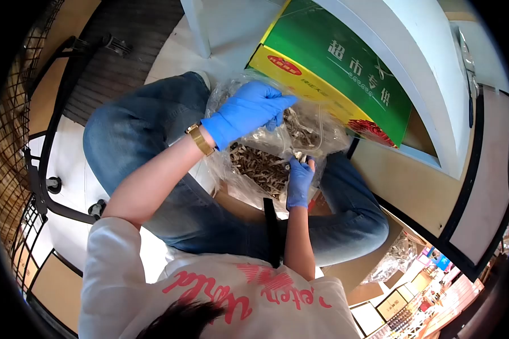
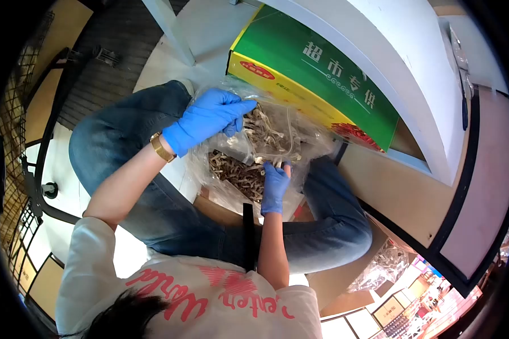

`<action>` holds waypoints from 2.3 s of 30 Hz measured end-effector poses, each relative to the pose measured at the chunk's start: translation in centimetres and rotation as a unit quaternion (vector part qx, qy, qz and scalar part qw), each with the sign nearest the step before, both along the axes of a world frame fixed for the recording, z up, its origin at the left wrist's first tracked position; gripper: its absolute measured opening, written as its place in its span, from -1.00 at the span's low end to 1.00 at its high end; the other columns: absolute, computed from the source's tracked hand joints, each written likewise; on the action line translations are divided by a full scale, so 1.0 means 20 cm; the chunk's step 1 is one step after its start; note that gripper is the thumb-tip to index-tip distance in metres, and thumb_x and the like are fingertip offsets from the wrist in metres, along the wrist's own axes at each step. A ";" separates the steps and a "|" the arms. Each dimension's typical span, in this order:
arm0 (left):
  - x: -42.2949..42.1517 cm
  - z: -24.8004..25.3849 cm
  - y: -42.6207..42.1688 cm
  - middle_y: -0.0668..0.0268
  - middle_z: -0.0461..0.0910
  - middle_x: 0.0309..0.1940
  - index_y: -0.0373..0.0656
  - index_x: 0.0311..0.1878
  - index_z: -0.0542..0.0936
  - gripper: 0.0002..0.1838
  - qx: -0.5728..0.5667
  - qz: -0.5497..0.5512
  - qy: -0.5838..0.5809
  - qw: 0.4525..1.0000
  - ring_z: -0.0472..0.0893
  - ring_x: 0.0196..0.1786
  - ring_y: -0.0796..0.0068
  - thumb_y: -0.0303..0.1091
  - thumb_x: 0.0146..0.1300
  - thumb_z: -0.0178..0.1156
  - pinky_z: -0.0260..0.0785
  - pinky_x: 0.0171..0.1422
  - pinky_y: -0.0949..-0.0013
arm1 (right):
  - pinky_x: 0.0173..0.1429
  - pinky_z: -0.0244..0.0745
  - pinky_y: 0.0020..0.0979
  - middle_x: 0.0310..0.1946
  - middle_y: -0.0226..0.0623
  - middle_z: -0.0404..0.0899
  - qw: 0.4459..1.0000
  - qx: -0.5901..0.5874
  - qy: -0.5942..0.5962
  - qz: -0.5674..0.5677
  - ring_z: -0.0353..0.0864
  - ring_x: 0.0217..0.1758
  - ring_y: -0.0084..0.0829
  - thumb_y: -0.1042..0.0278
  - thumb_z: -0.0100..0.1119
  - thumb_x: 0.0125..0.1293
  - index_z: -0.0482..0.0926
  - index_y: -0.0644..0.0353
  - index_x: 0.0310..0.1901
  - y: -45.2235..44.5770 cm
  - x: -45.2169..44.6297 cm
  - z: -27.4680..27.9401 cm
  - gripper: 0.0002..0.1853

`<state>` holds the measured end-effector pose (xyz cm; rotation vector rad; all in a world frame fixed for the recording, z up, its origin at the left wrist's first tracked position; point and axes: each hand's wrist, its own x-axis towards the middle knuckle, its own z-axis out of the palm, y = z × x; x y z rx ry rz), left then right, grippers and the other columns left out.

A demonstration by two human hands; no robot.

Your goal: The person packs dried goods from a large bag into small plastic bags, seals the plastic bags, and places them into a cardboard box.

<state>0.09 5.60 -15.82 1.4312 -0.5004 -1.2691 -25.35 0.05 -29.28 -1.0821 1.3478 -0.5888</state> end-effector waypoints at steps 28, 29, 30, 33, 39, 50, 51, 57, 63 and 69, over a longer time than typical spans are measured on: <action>-0.06 0.02 0.04 0.33 0.55 -0.65 -0.29 -0.44 0.63 -0.60 0.041 -0.123 -0.072 0.989 0.50 -0.62 0.63 -0.13 0.36 0.18 0.36 -0.47 0.51 | 0.34 0.30 -0.23 0.26 0.02 0.36 0.861 -0.406 0.023 0.305 0.37 0.33 -0.10 0.60 0.29 0.12 0.63 0.16 0.06 0.01 0.27 0.73 -0.59; -0.06 0.02 0.04 0.33 0.55 -0.65 -0.29 -0.44 0.63 -0.60 0.042 -0.123 -0.071 0.989 0.50 -0.62 0.63 -0.13 0.36 0.18 0.36 -0.47 0.51 | 0.33 0.31 -0.23 0.30 0.02 0.34 0.852 -0.411 0.022 0.324 0.35 0.36 -0.11 0.60 0.27 0.14 0.63 0.15 0.06 0.01 0.27 0.74 -0.60; -0.06 0.01 0.03 0.34 0.55 -0.64 -0.29 -0.43 0.63 -0.61 0.045 -0.126 -0.070 0.989 0.50 -0.62 0.64 -0.13 0.36 0.18 0.36 -0.47 0.51 | 0.33 0.31 -0.23 0.30 0.02 0.34 0.853 -0.410 0.022 0.324 0.35 0.36 -0.11 0.60 0.27 0.14 0.63 0.15 0.06 0.00 0.26 0.76 -0.60; -0.06 0.01 0.03 0.34 0.55 -0.64 -0.30 -0.42 0.63 -0.61 0.043 -0.124 -0.076 0.988 0.50 -0.61 0.65 -0.12 0.36 0.18 0.36 -0.46 0.51 | 0.35 0.29 -0.24 0.31 -0.02 0.35 0.850 -0.401 0.031 0.342 0.34 0.39 -0.14 0.59 0.28 0.13 0.64 0.14 0.07 0.00 0.24 0.81 -0.58; -0.07 0.01 0.03 0.35 0.55 -0.64 -0.29 -0.43 0.64 -0.60 0.056 -0.138 -0.077 0.986 0.50 -0.60 0.65 -0.12 0.36 0.18 0.37 -0.43 0.51 | 0.30 0.37 -0.30 0.22 -0.07 0.48 0.863 -0.315 0.079 0.386 0.47 0.29 -0.21 0.54 0.35 0.08 0.62 0.13 0.07 -0.01 0.23 0.90 -0.55; -0.07 -0.02 0.02 0.32 0.54 -0.65 -0.28 -0.50 0.60 -0.58 0.054 -0.145 -0.094 0.983 0.51 -0.61 0.62 -0.11 0.35 0.19 0.39 -0.46 0.49 | 0.13 0.50 -0.39 -0.05 -0.20 0.67 0.906 -0.339 0.056 0.246 0.63 0.06 -0.33 0.61 0.31 0.13 0.66 0.21 -0.07 -0.03 0.18 0.84 -0.71; -0.07 -0.01 0.02 0.31 0.55 -0.65 -0.28 -0.50 0.60 -0.58 0.055 -0.151 -0.101 0.982 0.52 -0.61 0.61 -0.12 0.35 0.19 0.39 -0.46 0.48 | 0.13 0.50 -0.39 -0.01 -0.20 0.65 0.899 -0.356 0.053 0.248 0.61 0.08 -0.34 0.61 0.30 0.14 0.65 0.21 -0.05 -0.04 0.18 0.84 -0.70; -0.08 -0.01 0.02 0.29 0.54 -0.68 -0.28 -0.53 0.61 -0.57 0.063 -0.166 -0.160 0.971 0.54 -0.61 0.58 -0.12 0.34 0.19 0.40 -0.43 0.45 | -0.09 0.49 -0.43 0.03 -0.22 0.57 0.884 -0.389 0.195 0.171 0.57 -0.08 -0.40 0.51 0.34 0.15 0.58 0.20 0.08 -0.07 0.11 0.76 -0.59; -0.10 0.23 0.09 0.24 0.56 -0.71 -0.19 -0.52 0.65 -0.56 0.040 -0.223 -0.281 0.933 0.52 -0.67 0.44 -0.02 0.31 0.15 0.41 -0.40 0.35 | -0.29 0.49 -0.54 -0.41 -0.25 0.67 0.941 -0.272 0.144 0.140 0.58 -0.43 -0.60 0.62 0.17 0.21 0.66 0.39 -0.21 -0.02 0.07 0.72 -0.86; -0.07 0.20 0.06 0.31 0.53 -0.74 -0.25 -0.55 0.62 -0.59 0.065 -0.195 -0.231 0.951 0.53 -0.64 0.59 -0.13 0.32 0.19 0.38 -0.46 0.43 | -0.44 0.46 -0.60 -0.44 -0.37 0.58 0.955 -0.251 0.099 0.121 0.46 -0.48 -0.70 0.71 0.17 0.17 0.66 0.37 -0.26 -0.14 0.09 0.92 -0.87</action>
